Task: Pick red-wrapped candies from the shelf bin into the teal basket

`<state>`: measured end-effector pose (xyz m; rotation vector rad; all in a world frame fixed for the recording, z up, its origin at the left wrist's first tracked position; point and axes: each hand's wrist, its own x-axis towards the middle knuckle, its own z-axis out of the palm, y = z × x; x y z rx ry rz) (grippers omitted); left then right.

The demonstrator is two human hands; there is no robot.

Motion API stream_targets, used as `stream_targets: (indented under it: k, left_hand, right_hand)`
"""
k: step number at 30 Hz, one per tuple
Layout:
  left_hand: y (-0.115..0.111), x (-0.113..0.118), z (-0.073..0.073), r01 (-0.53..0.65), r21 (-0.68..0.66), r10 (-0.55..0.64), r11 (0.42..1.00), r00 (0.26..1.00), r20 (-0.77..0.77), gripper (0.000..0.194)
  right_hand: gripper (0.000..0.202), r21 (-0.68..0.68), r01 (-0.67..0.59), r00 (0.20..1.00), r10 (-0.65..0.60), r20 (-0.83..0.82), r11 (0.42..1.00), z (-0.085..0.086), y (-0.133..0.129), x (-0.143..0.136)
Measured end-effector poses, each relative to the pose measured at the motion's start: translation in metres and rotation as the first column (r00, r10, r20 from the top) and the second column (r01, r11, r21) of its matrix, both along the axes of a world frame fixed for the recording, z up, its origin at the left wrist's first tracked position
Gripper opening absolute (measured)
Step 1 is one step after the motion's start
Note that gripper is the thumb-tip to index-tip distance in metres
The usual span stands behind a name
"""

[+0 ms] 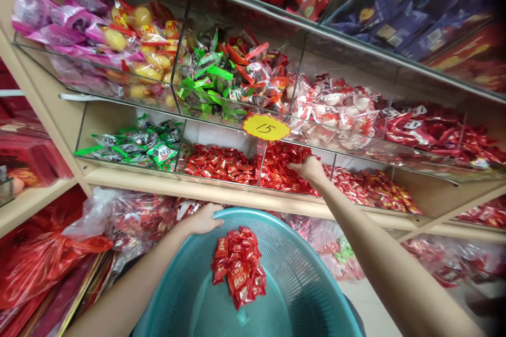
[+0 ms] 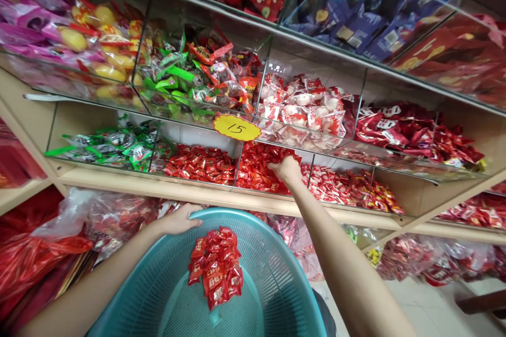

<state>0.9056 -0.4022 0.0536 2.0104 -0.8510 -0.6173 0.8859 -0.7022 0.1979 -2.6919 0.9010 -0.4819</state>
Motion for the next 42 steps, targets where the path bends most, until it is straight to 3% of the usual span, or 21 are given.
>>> stream_targets:
  k: [8, 14, 17, 20, 21, 23, 26, 28, 35, 42]
  left_hand:
    - [0.000, 0.000, 0.000, -0.003, 0.036, 0.001, 0.999, 0.998, 0.066, 0.023]
    - [-0.002, 0.000, 0.000, -0.014, 0.043, 0.010, 0.999, 0.997, 0.075, 0.023]
    - [-0.002, 0.000, 0.000, -0.015, 0.058, 0.012, 0.998, 0.998, 0.055, 0.023]
    - [-0.002, -0.002, 0.001, -0.008, 0.041, 0.005, 0.999, 0.998, 0.062, 0.024]
    - [-0.002, -0.002, 0.002, -0.002, 0.029, 0.000, 1.000, 0.998, 0.066, 0.024]
    - [-0.002, -0.004, 0.005, 0.002, 0.018, -0.003, 1.000, 0.998, 0.065, 0.024]
    - [-0.002, -0.006, 0.009, -0.023, 0.055, 0.020, 0.998, 0.998, 0.052, 0.023]
    - [-0.001, -0.007, 0.011, -0.027, 0.056, 0.024, 0.998, 0.998, 0.052, 0.023]
    - [-0.002, -0.007, 0.009, -0.024, 0.069, 0.019, 0.997, 0.998, 0.067, 0.016]
    - [-0.002, -0.004, 0.004, -0.019, 0.038, 0.017, 0.999, 0.999, 0.049, 0.016]
  right_hand:
    - [0.034, 0.243, -0.145, 0.975, 0.097, 0.201, 0.959, 0.012, -0.003, -0.023]
    - [0.033, 0.451, -0.304, 0.945, 0.207, 0.253, 0.839, 0.019, 0.014, -0.062]
    - [0.026, 0.489, -0.414, 0.910, 0.354, 0.213, 0.768, 0.005, 0.041, -0.081]
    - [0.019, 0.538, -0.543, 0.809, 0.574, 0.129, 0.645, -0.026, 0.073, -0.094]
    - [0.018, 0.526, -0.576, 0.770, 0.632, 0.091, 0.626, -0.040, 0.084, -0.096]
    - [0.016, 0.419, -0.613, 0.726, 0.687, -0.037, 0.670, -0.066, 0.102, -0.099]
    - [0.015, 0.255, -0.603, 0.714, 0.654, -0.249, 0.756, -0.098, 0.122, -0.104]
    - [0.018, 0.226, -0.605, 0.679, 0.643, -0.355, 0.764, -0.110, 0.130, -0.109]
    - [0.020, 0.139, -0.760, 0.485, 0.696, -0.530, 0.635, -0.118, 0.138, -0.121]
    - [0.025, 0.066, -0.774, 0.490, 0.661, -0.568, 0.630, -0.122, 0.137, -0.116]
